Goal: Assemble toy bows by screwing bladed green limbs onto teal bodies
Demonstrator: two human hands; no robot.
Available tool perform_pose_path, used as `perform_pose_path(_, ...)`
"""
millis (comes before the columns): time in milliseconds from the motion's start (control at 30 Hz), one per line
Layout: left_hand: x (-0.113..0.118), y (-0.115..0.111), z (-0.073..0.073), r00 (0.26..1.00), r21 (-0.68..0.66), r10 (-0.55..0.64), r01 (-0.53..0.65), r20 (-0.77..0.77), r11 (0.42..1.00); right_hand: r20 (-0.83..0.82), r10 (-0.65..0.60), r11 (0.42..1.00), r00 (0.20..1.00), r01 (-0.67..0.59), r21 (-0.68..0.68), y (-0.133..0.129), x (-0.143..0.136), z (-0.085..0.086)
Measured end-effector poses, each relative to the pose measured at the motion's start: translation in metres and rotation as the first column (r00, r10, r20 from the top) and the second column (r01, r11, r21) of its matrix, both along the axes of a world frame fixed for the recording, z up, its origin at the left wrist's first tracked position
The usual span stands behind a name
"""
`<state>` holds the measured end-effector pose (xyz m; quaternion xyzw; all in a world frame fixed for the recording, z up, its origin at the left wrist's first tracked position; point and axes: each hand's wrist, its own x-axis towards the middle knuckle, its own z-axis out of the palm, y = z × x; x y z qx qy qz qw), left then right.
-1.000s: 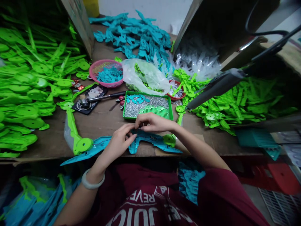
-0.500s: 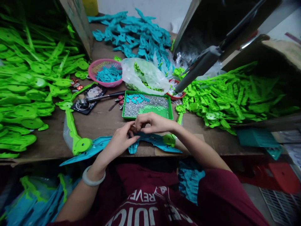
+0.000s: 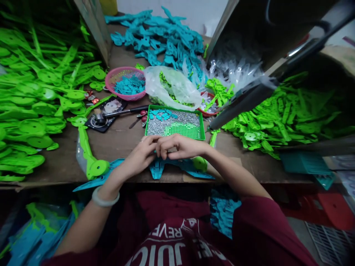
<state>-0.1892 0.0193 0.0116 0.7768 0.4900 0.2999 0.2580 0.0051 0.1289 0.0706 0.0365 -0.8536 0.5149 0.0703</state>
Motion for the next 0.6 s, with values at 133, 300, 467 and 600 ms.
perform_pose_path(133,0.006,0.028,0.001,0.981,-0.113,-0.181,0.188,0.065,0.976,0.056,0.09,0.992,0.994,-0.095,0.087,-0.01,-0.001,0.011)
perform_pose_path(300,0.031,0.039,0.001,0.973,-0.134,-0.226,0.232,0.055,0.964,0.149,0.115,0.901,0.982,-0.166,0.401,-0.039,0.008,0.017)
perform_pose_path(467,0.021,0.034,0.01,0.944,-0.099,-0.325,0.329,0.056,0.939,0.073,-0.024,0.829,0.997,-0.021,0.56,-0.051,0.026,0.004)
perform_pose_path(600,0.003,0.015,0.006,0.977,-0.07,-0.21,0.211,0.024,0.975,-0.044,-0.247,0.857,0.968,0.239,0.456,-0.037,0.036,-0.012)
